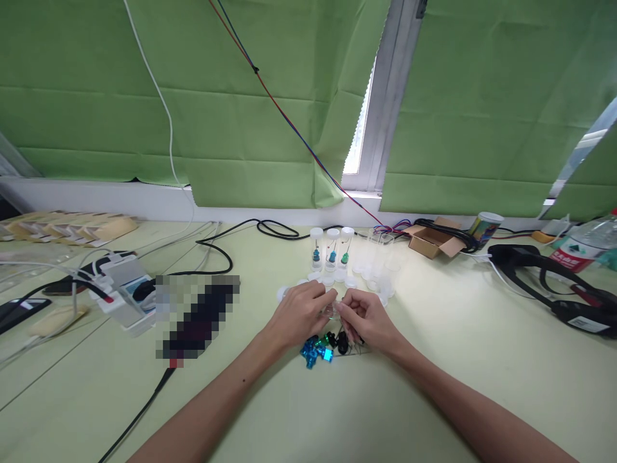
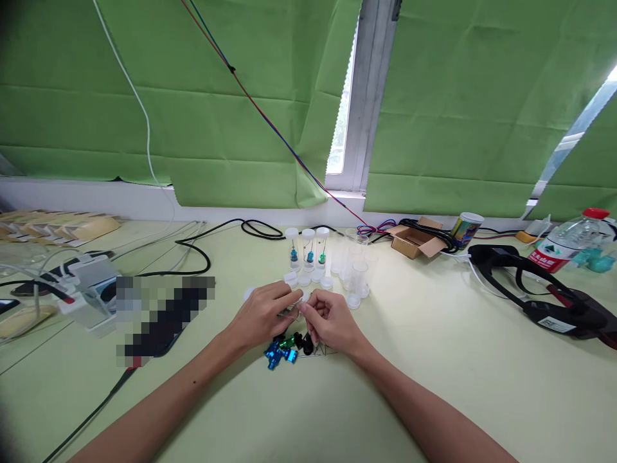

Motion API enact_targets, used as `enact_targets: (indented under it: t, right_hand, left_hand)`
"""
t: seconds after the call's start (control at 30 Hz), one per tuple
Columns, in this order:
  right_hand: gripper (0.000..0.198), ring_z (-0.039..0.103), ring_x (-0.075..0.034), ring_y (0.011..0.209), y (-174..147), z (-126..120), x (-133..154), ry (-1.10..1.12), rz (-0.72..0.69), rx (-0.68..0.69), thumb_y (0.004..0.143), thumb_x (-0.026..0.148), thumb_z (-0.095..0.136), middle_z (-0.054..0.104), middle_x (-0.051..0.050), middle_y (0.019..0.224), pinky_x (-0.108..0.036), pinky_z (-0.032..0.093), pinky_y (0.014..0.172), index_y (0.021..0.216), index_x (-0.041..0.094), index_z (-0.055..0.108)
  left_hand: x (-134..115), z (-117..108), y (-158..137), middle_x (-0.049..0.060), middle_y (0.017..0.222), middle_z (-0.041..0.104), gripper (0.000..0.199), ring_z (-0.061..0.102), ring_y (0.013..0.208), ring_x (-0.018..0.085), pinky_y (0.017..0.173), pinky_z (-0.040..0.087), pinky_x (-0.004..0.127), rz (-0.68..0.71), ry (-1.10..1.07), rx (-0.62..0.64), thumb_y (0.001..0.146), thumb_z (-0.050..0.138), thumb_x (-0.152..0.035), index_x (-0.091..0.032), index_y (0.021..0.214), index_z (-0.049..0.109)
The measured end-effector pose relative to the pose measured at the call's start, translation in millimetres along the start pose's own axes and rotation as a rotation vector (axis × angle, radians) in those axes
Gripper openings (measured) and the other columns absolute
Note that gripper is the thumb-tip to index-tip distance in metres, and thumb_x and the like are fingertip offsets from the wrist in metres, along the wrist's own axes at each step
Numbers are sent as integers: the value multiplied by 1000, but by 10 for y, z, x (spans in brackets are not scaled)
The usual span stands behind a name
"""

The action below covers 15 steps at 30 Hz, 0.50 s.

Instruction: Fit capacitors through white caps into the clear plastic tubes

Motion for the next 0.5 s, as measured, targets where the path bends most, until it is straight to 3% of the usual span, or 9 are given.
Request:
enact_targets:
  t: [0.33,0.5]
  right_hand:
    - [31,49,-10,37,-24,0,12,-175,-94,-107,93,43,57,52,5,48,-23,38,41,73,20,52]
    - [33,50,-9,41,-42,-4,55,-208,-153,-215,96,40,52,54,3,56,-24,42,46,70,20,50]
  left_hand:
    - [13,-11,3,-1,65,51,13,45,59,15,52,31,27,-21,-2,-8,89,49,-15,-20,82,58]
    - [63,-21,3,0,67,56,9,49,60,15,53,34,27,-132,-8,-111,91,54,-23,-18,90,61]
Point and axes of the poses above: each hand's wrist, its own y-axis towards the middle knuckle, its own z-axis out of the palm, x = y × z, the point moved 3 cm from there along y, towards the middle knuckle
